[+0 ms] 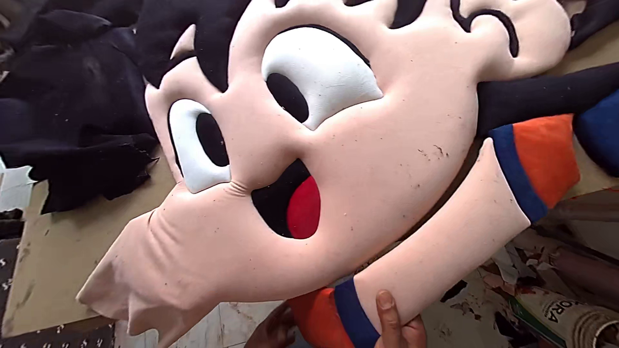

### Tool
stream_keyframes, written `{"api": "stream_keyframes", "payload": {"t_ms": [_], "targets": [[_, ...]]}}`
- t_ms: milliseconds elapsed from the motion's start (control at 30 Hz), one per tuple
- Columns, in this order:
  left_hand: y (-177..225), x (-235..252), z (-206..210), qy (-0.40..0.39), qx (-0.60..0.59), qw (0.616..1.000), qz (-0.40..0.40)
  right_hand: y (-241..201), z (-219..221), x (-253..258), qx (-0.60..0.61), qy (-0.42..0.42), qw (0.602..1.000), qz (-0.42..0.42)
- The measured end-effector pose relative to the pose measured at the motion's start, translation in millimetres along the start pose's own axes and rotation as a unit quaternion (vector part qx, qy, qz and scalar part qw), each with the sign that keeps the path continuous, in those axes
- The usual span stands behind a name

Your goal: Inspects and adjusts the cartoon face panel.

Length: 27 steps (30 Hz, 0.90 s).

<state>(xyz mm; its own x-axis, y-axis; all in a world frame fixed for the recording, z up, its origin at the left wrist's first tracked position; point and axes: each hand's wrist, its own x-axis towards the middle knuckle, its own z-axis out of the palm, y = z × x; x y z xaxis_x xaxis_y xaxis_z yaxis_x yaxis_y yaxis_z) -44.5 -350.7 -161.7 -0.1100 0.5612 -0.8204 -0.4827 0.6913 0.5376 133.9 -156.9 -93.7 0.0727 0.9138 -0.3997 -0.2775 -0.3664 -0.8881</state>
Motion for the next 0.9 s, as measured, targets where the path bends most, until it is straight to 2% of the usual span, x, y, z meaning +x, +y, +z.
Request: {"api": "stream_keyframes", "payload": {"t_ms": [100, 200, 400, 533, 900], "targets": [[-14.7, 48.6, 13.1, -0.002, -0.217, 0.965, 0.145, -1.3, 0.4, 0.6, -0.033, 0.008, 0.999, 0.004], [-4.3, 43.5, 13.3, 0.034, -0.299, 0.939, 0.166, 2.2, 5.0, 2.0, -0.068, 0.037, 0.997, 0.006], [39.8, -5.6, 10.2, 0.171, -0.201, 0.94, 0.215, 10.5, 6.9, 5.8, -0.082, 0.048, 0.995, 0.004], [62.6, -15.7, 22.2, 0.275, -0.18, 0.928, 0.175, 10.4, 4.4, 6.9, -0.073, 0.034, 0.996, 0.031], [89.0, -29.8, 22.3, 0.345, -0.132, 0.913, 0.173, 0.7, -3.4, 12.6, -0.028, -0.042, 0.984, 0.169]]}}
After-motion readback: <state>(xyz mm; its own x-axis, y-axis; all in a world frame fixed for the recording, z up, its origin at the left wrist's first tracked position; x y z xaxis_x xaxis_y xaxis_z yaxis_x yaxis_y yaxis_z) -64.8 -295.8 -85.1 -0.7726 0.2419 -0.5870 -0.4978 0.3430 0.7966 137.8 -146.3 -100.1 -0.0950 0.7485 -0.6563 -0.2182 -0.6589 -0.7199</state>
